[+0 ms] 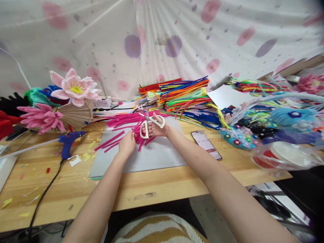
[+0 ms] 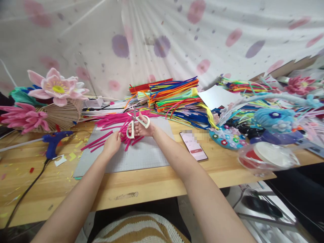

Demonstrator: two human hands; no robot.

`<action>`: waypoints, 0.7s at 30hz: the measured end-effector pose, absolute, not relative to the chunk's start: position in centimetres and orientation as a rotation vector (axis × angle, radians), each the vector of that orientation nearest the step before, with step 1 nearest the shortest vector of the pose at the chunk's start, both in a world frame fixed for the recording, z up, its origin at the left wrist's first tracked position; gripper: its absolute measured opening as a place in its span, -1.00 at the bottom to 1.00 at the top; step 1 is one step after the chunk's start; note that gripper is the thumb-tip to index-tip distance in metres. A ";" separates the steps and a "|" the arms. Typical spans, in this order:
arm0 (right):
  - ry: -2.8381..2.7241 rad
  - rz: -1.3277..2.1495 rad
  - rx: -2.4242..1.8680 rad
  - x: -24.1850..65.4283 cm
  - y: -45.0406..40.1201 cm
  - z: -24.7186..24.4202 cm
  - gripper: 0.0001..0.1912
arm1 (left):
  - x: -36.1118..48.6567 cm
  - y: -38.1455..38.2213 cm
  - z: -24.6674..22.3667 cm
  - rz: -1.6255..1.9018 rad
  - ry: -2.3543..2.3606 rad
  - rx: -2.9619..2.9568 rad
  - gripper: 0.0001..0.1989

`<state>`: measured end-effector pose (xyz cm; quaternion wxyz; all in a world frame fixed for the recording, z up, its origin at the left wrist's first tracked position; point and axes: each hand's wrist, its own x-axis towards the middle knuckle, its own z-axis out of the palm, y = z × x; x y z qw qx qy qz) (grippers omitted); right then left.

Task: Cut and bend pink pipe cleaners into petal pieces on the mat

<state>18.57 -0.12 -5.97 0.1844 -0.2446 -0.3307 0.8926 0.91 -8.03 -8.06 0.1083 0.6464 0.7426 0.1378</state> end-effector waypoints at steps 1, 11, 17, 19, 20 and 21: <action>-0.931 2.512 -0.689 18.5 -0.1 -6.0 -0.23 | 0.8 -8.1 -8.1 0.399 2.178 1.903 -0.64; -0.913 2.494 -0.690 17.7 0.0 -6.3 -0.27 | 0.7 -8.7 -8.1 0.426 2.168 1.928 -0.66; -0.898 2.434 -0.683 17.4 0.1 -6.1 -0.27 | 0.3 -8.4 -8.7 0.486 2.128 1.915 -0.69; -0.911 2.432 -0.628 17.1 0.1 -6.2 -0.29 | 0.1 -8.3 -8.8 0.495 2.121 1.905 -0.70; -0.925 2.438 -0.605 17.0 0.1 -6.3 -0.31 | 0.1 -8.3 -8.8 0.499 2.120 1.899 -0.70; -0.940 2.439 -0.590 16.8 0.0 -6.4 -0.33 | 0.0 -8.3 -8.8 0.500 2.119 1.892 -0.71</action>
